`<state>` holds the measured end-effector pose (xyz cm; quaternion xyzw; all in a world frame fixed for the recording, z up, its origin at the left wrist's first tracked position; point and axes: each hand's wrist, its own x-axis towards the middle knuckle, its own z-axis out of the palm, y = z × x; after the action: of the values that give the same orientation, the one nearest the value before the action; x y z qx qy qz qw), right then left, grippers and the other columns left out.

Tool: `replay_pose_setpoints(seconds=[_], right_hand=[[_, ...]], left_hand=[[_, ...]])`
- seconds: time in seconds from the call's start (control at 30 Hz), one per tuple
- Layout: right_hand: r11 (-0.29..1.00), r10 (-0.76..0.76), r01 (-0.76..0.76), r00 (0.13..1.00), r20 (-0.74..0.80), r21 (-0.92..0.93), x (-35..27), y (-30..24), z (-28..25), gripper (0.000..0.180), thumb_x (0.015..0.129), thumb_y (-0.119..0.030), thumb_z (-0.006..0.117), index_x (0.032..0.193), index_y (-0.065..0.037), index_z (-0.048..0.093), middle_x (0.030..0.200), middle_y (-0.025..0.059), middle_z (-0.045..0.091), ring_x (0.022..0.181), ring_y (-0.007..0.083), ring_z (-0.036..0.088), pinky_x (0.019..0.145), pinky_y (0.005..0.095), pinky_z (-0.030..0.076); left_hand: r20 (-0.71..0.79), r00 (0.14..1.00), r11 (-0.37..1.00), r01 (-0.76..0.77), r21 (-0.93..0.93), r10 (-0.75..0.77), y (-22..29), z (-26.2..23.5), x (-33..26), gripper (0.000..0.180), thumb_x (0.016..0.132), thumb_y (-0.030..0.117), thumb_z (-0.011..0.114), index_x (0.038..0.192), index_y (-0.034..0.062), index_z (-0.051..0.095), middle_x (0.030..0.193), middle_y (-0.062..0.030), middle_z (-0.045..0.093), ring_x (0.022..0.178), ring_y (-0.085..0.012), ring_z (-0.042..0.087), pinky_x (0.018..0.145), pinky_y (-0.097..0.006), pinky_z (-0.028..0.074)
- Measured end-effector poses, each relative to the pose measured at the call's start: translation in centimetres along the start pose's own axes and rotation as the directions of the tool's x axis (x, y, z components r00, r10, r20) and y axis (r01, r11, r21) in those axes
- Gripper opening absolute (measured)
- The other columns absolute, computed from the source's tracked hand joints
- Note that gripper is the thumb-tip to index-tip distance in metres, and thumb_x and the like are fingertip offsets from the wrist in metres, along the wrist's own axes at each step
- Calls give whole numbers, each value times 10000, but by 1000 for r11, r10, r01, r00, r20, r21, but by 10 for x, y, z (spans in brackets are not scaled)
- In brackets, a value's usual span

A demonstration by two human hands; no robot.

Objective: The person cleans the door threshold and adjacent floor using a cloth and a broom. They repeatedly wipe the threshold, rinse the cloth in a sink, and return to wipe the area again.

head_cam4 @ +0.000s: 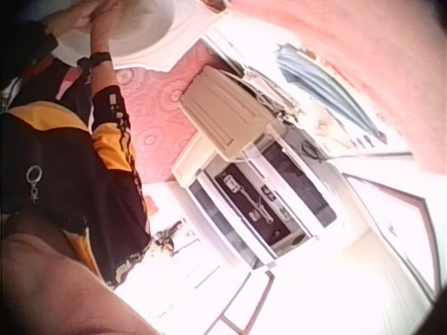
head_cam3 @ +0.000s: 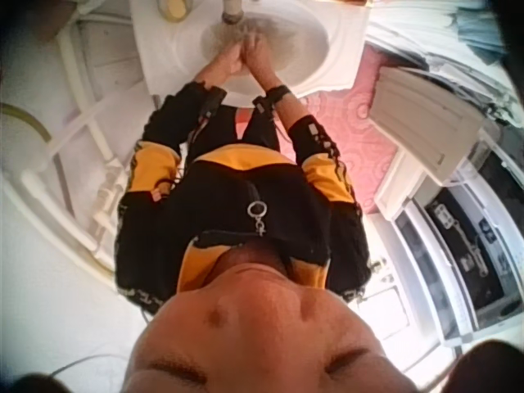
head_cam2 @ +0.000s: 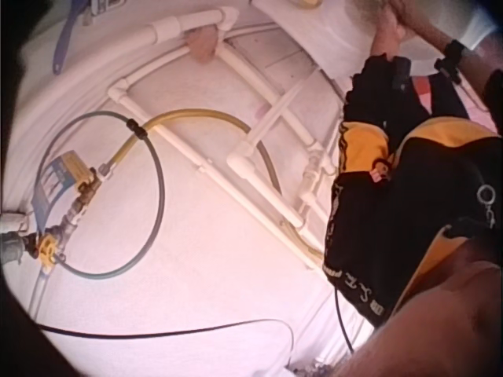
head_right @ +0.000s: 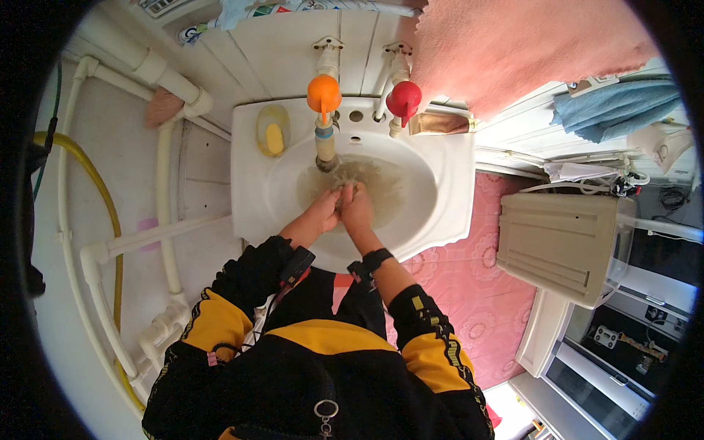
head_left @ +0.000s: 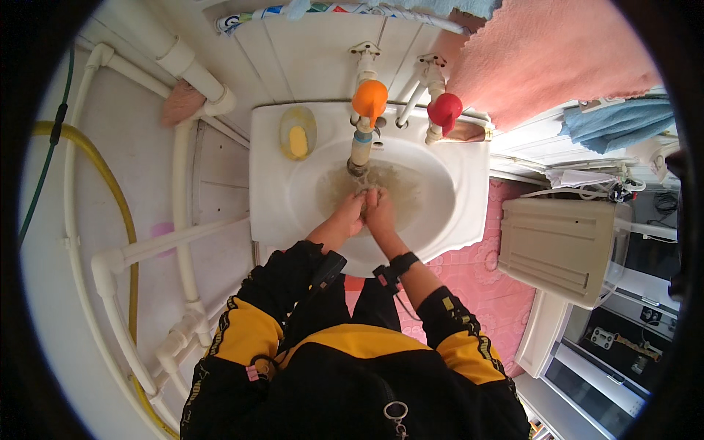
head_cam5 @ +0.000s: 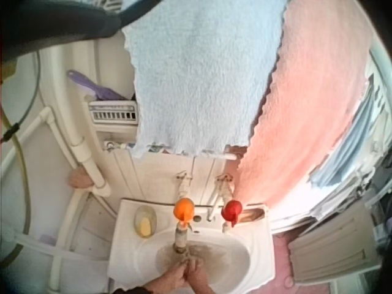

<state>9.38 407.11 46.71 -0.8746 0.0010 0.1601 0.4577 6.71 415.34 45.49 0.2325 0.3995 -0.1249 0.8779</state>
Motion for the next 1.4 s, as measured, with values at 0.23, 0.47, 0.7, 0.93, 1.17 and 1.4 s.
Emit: replay_pose_setpoints(seconds=[0.23,0.47,0.7,0.93,1.17,1.4], right_hand=[[978,119,-125,992,-46,-169,49,59,-23,375,908,-350,478,904,3,606,966,265,607,892,426,572,743,481,441],[918,259,-332,916,307,216,33,86,14,379,806,-250,620,1090,-5,569,911,158,624,832,261,594,756,347,463],[971,-10,-64,952,304,231,-31,6,-10,290,810,-267,616,955,-19,579,854,182,596,783,289,574,736,347,454],[999,-39,41,990,137,-15,-16,2,2,382,904,-361,433,860,-10,576,893,243,594,860,417,554,733,484,426],[979,126,-114,990,64,-168,40,40,-30,349,885,-321,473,955,-6,606,956,264,603,908,438,553,763,459,440],[986,89,-83,995,42,-142,42,62,-31,362,811,-152,614,1137,-10,548,1023,142,633,924,253,597,789,368,462]], left_hand=[[-20,994,942,-95,323,107,0,-31,7,365,890,249,597,1198,105,463,1164,-49,521,1033,-203,520,818,-435,455],[-277,934,952,271,142,-225,0,-30,17,573,872,507,540,1250,94,418,1104,-85,562,1031,-299,520,795,-576,431],[311,914,955,291,-49,-262,-1,-58,34,437,908,453,497,1169,104,529,1132,-99,579,1041,-273,553,876,-457,463],[33,991,991,130,-42,-128,-11,-22,2,313,931,291,454,1174,113,536,1112,-46,581,1005,-188,560,855,-343,472],[92,996,985,-39,166,24,-17,-33,-10,392,912,301,556,1251,118,483,1176,-37,554,1077,-209,532,937,-385,424],[-227,968,990,125,71,-105,-1,-32,-6,656,866,455,578,1367,128,308,1330,-142,404,1148,-356,456,991,-540,344]])
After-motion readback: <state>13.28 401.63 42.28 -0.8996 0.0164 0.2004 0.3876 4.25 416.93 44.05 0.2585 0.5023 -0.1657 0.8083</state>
